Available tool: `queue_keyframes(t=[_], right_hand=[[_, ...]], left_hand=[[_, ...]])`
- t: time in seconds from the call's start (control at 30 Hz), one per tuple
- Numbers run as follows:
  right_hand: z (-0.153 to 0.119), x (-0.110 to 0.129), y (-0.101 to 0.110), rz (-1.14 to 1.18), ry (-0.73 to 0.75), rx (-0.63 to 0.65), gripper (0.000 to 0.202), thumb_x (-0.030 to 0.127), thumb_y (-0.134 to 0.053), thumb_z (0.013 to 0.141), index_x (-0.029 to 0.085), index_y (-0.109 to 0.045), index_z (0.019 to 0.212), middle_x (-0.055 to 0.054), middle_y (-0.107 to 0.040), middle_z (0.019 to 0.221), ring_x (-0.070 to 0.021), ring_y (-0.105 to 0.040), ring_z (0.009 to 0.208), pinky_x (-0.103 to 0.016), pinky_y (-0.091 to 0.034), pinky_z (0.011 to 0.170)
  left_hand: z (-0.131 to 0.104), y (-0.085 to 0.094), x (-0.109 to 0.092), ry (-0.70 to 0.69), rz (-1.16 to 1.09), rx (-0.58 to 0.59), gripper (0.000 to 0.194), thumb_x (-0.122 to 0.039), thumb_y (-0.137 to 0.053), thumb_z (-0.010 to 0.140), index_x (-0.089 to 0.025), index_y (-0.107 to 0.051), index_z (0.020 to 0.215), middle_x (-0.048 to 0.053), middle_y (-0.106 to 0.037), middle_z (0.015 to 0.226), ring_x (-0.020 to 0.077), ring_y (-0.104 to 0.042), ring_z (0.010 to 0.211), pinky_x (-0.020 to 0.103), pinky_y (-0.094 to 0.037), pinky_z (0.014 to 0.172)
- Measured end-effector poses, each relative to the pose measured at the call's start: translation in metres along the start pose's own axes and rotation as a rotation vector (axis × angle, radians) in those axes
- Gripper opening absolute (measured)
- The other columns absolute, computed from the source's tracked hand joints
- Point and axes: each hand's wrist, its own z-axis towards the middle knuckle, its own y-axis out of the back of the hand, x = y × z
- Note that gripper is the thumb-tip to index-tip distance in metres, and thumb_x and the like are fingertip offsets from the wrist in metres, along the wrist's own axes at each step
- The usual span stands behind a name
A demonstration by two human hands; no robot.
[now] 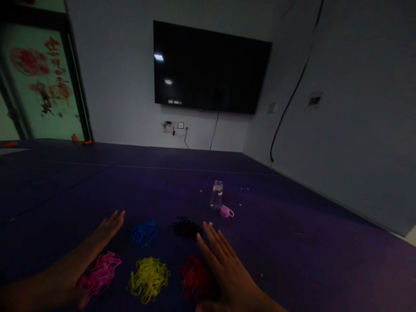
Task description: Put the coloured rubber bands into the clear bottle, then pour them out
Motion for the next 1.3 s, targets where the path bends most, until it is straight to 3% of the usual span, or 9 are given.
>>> queue_keyframes(t=[0.13, 0.3, 0.5, 0.8, 1.03, 1.13, 1.2, 1.3], right_hand=[[0.002, -0.001, -0.003, 0.031, -0.015, 0.086, 0.116, 0.075, -0.057, 0.063, 0.021, 0.006, 0.145, -0.009, 0.011, 0.151, -0.0353, -0.002, 0.138, -0.053, -0.014, 0.110], [0.012, 0.000, -0.003, 0.068, -0.021, 0.170, 0.115, 0.073, -0.058, 0.065, 0.022, 0.006, 0.145, -0.008, 0.013, 0.151, -0.0342, 0.002, 0.138, -0.052, -0.012, 0.111], [0.027, 0.002, -0.010, 0.101, -0.004, 0.122, 0.111, 0.069, -0.061, 0.066, 0.024, 0.003, 0.146, -0.007, 0.008, 0.152, -0.0327, 0.001, 0.138, -0.050, -0.010, 0.112], [0.077, 0.004, -0.019, 0.081, 0.018, 0.163, 0.095, 0.068, -0.049, 0.076, 0.022, -0.005, 0.147, -0.013, 0.001, 0.153, -0.0307, 0.000, 0.139, -0.051, -0.010, 0.111], [0.108, 0.000, -0.024, 0.115, -0.062, 0.059, 0.081, 0.062, -0.043, 0.084, 0.020, -0.013, 0.146, -0.015, -0.015, 0.151, -0.0293, -0.009, 0.139, -0.054, -0.015, 0.110], [0.097, 0.012, -0.016, 0.142, -0.078, 0.013, 0.073, 0.057, -0.038, 0.088, 0.022, -0.013, 0.146, -0.012, -0.018, 0.151, -0.0278, -0.011, 0.139, -0.054, -0.014, 0.110], [0.084, 0.026, -0.015, 0.132, -0.031, 0.027, 0.079, 0.062, -0.045, 0.083, 0.027, -0.012, 0.146, -0.009, -0.014, 0.152, -0.0300, -0.008, 0.139, -0.056, -0.010, 0.110], [0.069, 0.051, -0.022, 0.125, 0.084, 0.072, 0.100, 0.071, -0.057, 0.068, 0.029, -0.011, 0.146, -0.008, -0.009, 0.153, -0.0358, -0.007, 0.138, -0.059, -0.008, 0.109]], left_hand=[[-0.003, -0.005, -0.008, -0.056, 0.046, 0.057, 0.118, -0.086, -0.043, 0.059, -0.025, 0.010, 0.145, 0.012, 0.001, 0.153, 0.0414, -0.010, 0.136, 0.060, -0.015, 0.107], [0.000, -0.009, 0.006, -0.055, 0.046, 0.136, 0.119, -0.083, -0.051, 0.057, -0.029, 0.008, 0.146, 0.010, 0.000, 0.153, 0.0415, -0.008, 0.136, 0.062, -0.012, 0.107], [0.007, -0.018, 0.012, -0.044, 0.023, 0.166, 0.120, -0.080, -0.057, 0.056, -0.028, 0.003, 0.146, 0.010, -0.003, 0.153, 0.0405, -0.007, 0.137, 0.061, -0.013, 0.107], [0.055, -0.030, -0.019, -0.020, -0.018, 0.203, 0.107, -0.077, -0.054, 0.064, -0.025, -0.009, 0.146, 0.013, -0.013, 0.152, 0.0373, -0.011, 0.138, 0.060, -0.017, 0.107], [0.091, -0.035, -0.025, -0.074, -0.031, 0.163, 0.097, -0.075, -0.048, 0.070, -0.022, -0.017, 0.145, 0.012, -0.020, 0.151, 0.0337, -0.012, 0.138, 0.058, -0.011, 0.110], [0.083, -0.029, -0.020, -0.103, -0.031, 0.142, 0.089, -0.071, -0.046, 0.076, -0.026, -0.015, 0.146, 0.009, -0.018, 0.152, 0.0329, -0.011, 0.139, 0.058, -0.009, 0.110], [0.071, -0.028, -0.016, -0.079, -0.020, 0.102, 0.090, -0.069, -0.047, 0.077, -0.026, -0.010, 0.146, 0.009, -0.015, 0.152, 0.0342, -0.010, 0.138, 0.059, -0.009, 0.109], [0.053, -0.037, -0.010, 0.110, -0.002, 0.003, 0.074, -0.058, -0.038, 0.088, -0.027, -0.004, 0.146, 0.009, -0.009, 0.153, 0.0331, -0.006, 0.138, 0.058, -0.014, 0.108]])
